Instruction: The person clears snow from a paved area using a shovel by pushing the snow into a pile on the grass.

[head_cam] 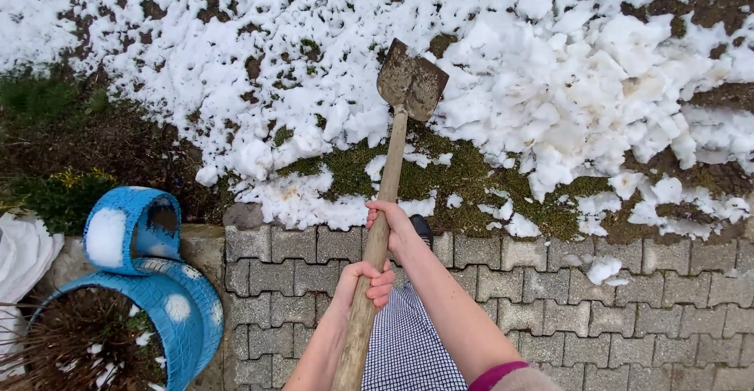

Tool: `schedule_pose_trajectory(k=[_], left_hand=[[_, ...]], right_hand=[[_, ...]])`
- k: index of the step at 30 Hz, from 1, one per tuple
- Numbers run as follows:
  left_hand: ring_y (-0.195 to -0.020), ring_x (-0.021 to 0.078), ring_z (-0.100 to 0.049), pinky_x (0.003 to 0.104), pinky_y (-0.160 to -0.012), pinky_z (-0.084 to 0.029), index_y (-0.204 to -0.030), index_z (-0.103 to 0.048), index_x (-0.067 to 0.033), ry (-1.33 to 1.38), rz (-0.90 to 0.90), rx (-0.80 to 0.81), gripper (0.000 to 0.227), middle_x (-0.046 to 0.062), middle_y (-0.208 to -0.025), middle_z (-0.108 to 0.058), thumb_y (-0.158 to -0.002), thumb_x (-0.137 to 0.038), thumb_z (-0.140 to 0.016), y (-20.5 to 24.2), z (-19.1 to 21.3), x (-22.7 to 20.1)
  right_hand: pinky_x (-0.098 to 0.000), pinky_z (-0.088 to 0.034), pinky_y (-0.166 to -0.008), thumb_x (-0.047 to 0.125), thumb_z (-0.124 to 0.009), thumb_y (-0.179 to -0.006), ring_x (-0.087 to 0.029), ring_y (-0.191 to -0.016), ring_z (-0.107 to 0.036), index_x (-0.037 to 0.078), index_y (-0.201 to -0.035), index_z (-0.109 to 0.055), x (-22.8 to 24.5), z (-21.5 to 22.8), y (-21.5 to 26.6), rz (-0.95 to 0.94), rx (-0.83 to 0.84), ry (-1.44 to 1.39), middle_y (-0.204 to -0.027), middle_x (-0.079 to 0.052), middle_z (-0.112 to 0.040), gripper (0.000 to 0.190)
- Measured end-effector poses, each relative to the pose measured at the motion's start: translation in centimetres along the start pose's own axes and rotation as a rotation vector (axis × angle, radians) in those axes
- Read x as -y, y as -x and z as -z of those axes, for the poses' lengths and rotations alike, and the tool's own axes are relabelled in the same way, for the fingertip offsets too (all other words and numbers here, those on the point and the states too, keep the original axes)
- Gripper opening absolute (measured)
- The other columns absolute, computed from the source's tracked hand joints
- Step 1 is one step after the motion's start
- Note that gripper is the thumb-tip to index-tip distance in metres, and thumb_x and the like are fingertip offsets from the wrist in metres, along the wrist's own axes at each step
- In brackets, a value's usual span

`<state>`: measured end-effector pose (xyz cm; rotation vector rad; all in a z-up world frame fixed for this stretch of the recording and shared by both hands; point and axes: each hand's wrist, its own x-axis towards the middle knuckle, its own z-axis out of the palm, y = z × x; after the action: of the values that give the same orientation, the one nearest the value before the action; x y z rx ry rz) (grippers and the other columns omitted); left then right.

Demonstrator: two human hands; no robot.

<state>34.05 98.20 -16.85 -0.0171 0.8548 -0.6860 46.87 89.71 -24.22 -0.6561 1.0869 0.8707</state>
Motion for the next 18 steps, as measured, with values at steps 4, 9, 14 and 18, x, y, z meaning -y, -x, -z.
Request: schedule_pose_trajectory(k=[4,9,14,18], left_hand=[[-0.039,0.0084,-0.036,0.025,-0.034,-0.036,-0.096,-0.055,-0.0036,0.102,0.014,0.036,0.020,-0.001,-0.060,-0.041,-0.076,-0.002,-0.051,4.1,7.3,0.6],[-0.037,0.0097,-0.042,0.029,-0.033,-0.046,-0.095,-0.050,-0.0025,0.238,-0.018,0.017,0.020,0.001,-0.058,-0.046,-0.075,-0.001,-0.052,9.8,11.9,3.4],[-0.036,0.0116,-0.037,0.031,-0.037,-0.041,-0.101,-0.048,-0.0032,0.408,0.047,0.189,0.026,0.001,-0.059,-0.040,-0.075,-0.004,-0.048,11.9,18.8,6.7],[-0.037,0.0138,-0.040,0.035,-0.041,-0.044,-0.104,-0.045,-0.0024,0.554,0.018,0.291,0.029,0.003,-0.061,-0.043,-0.076,-0.006,-0.046,12.2,21.2,8.8]], right_hand=[[-0.0230,-0.050,-0.044,0.002,-0.074,-0.082,-0.008,-0.045,-0.049,0.008,-0.090,-0.054,-7.2,-1.1,0.6,-0.071,-0.109,0.154,-0.057,0.000,-0.054,0.022],[-0.0246,-0.049,-0.042,-0.007,-0.068,-0.084,-0.011,-0.046,-0.050,0.007,-0.085,-0.051,-15.0,-0.9,2.2,-0.107,-0.162,0.151,-0.057,-0.003,-0.053,0.022],[-0.0266,-0.048,-0.042,-0.008,-0.068,-0.081,-0.012,-0.047,-0.050,0.006,-0.084,-0.050,-20.0,0.2,3.1,-0.090,-0.220,0.265,-0.058,-0.005,-0.053,0.023],[-0.0277,-0.045,-0.041,-0.009,-0.064,-0.080,-0.016,-0.044,-0.046,0.006,-0.079,-0.047,-22.2,1.2,3.0,-0.068,-0.231,0.374,-0.053,-0.008,-0.049,0.022]])
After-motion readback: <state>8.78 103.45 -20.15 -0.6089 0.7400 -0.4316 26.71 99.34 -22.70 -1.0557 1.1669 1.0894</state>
